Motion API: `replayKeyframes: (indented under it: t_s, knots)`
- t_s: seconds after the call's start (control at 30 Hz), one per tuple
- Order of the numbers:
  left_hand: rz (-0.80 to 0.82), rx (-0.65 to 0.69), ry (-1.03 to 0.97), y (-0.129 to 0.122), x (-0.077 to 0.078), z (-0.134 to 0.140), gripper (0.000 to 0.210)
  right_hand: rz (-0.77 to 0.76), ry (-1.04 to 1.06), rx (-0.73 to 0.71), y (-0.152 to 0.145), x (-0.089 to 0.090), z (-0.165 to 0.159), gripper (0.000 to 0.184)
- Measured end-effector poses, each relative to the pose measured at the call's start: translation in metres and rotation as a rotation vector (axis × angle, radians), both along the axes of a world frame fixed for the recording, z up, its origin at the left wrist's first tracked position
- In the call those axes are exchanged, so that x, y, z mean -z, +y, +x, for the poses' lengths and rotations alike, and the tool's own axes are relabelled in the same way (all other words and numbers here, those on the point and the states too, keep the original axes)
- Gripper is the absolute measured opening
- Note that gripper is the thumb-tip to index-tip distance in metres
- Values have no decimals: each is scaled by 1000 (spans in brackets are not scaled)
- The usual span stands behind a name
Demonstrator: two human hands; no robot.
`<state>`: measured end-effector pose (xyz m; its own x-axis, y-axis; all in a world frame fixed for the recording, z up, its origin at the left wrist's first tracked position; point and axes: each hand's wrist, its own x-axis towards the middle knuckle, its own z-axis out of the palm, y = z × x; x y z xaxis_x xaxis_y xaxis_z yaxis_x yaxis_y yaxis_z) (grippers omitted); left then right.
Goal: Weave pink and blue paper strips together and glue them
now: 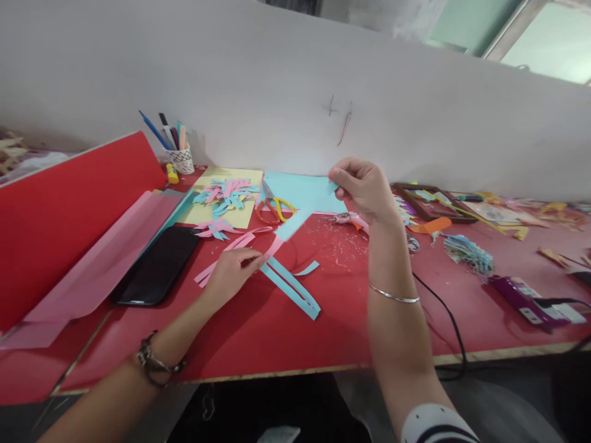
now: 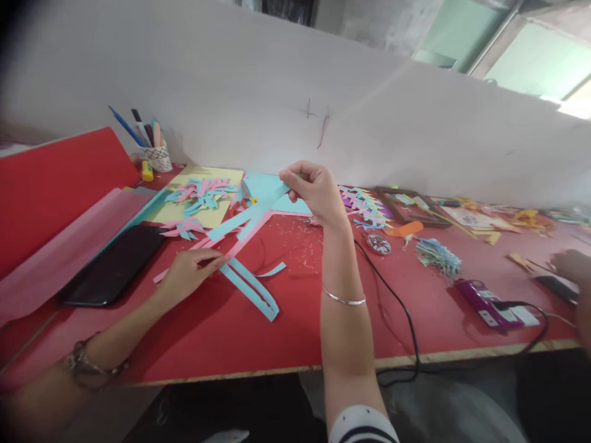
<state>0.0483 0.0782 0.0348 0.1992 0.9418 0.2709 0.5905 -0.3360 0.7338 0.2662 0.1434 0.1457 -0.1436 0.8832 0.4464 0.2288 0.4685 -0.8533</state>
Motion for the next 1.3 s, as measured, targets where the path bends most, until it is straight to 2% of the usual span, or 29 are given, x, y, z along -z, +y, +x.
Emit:
replayKeyframes:
  t_s: [0.13, 0.33, 0.57, 0.77, 1.1, 1.3]
  knots:
    - [1, -8, 14, 0, 1, 0, 40, 7, -99, 14, 2, 3, 0, 12]
    - [50, -18, 60, 1, 4, -3, 43, -63, -223, 48, 0, 2, 10, 6]
    - [127, -11, 124, -1, 2, -4, 36, -66, -382, 256, -4, -1, 15, 4]
    - [187, -19, 246, -1, 5, -4, 32, -8, -495, 351, -9, -4, 12, 5]
    - [228, -49, 386, -3, 9, -4, 27, 16, -682, 287, -29, -15, -14, 10]
    - [230, -55, 483, -4, 7, -2, 27, 37, -747, 332, -39, -17, -21, 10]
